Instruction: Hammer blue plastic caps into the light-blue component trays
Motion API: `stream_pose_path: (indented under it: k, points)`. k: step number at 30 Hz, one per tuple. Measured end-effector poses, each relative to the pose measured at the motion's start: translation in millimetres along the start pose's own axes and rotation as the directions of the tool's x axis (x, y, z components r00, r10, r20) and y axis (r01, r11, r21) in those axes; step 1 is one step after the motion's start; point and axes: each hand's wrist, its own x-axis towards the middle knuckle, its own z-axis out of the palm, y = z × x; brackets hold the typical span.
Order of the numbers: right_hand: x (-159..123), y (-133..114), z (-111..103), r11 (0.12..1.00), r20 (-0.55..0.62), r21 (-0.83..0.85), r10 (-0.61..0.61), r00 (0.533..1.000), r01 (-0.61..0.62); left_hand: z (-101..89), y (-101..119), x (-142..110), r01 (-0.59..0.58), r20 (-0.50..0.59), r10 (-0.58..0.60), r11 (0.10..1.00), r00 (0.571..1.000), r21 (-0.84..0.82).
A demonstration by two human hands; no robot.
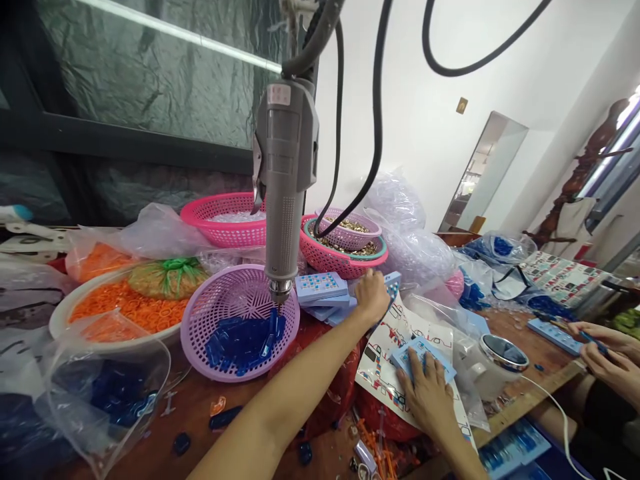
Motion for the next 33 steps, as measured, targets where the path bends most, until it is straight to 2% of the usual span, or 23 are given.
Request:
stream_pose_path:
  k: [3,6,11,13,16,20,24,28,33]
  points:
    - [3,-10,-4,1.0,-0.012,0.005,0.026,1.0,-0.026,-19.0,5,-10,-0.071,-0.11,0.066,0.996,0.992,-0.046]
    - [6,-18,-3,0.999,-0.037,0.017,0.04,0.999,-0.039,-23.9,-3,-20,-0.047,-0.151,0.034,0.995,0.988,-0.083]
    - [4,-16,0,0.999,-0.096,0.045,0.003,0.995,0.001,-1.5,-25,-34,0.083,-0.055,-0.088,0.993,0.995,-0.08]
    - [-1,-8,2,0.997,-0.138,0.058,-0.048,0.989,0.057,6.1,-29,-38,0.102,-0.012,-0.103,0.993,0.995,-0.056]
    - [-5,5,7,0.987,-0.197,0.078,-0.122,0.973,0.14,7.6,-32,-40,0.088,0.042,-0.088,0.996,0.995,0.0]
    - [2,14,13,0.969,-0.183,0.11,-0.198,0.963,0.22,7.5,-37,-50,0.041,0.107,-0.051,0.994,0.993,0.097]
    - [15,20,11,0.945,-0.121,0.149,-0.274,0.954,0.291,24.6,-41,-71,-0.099,0.201,0.059,0.976,0.978,0.195]
    - [18,35,0,0.945,-0.068,0.161,-0.277,0.958,0.285,38.4,-43,-79,-0.218,0.244,0.152,0.936,0.958,0.276]
    - [18,46,-9,0.963,-0.004,0.182,-0.202,0.979,0.199,22.6,-53,-62,-0.308,0.272,0.223,0.894,0.936,0.326]
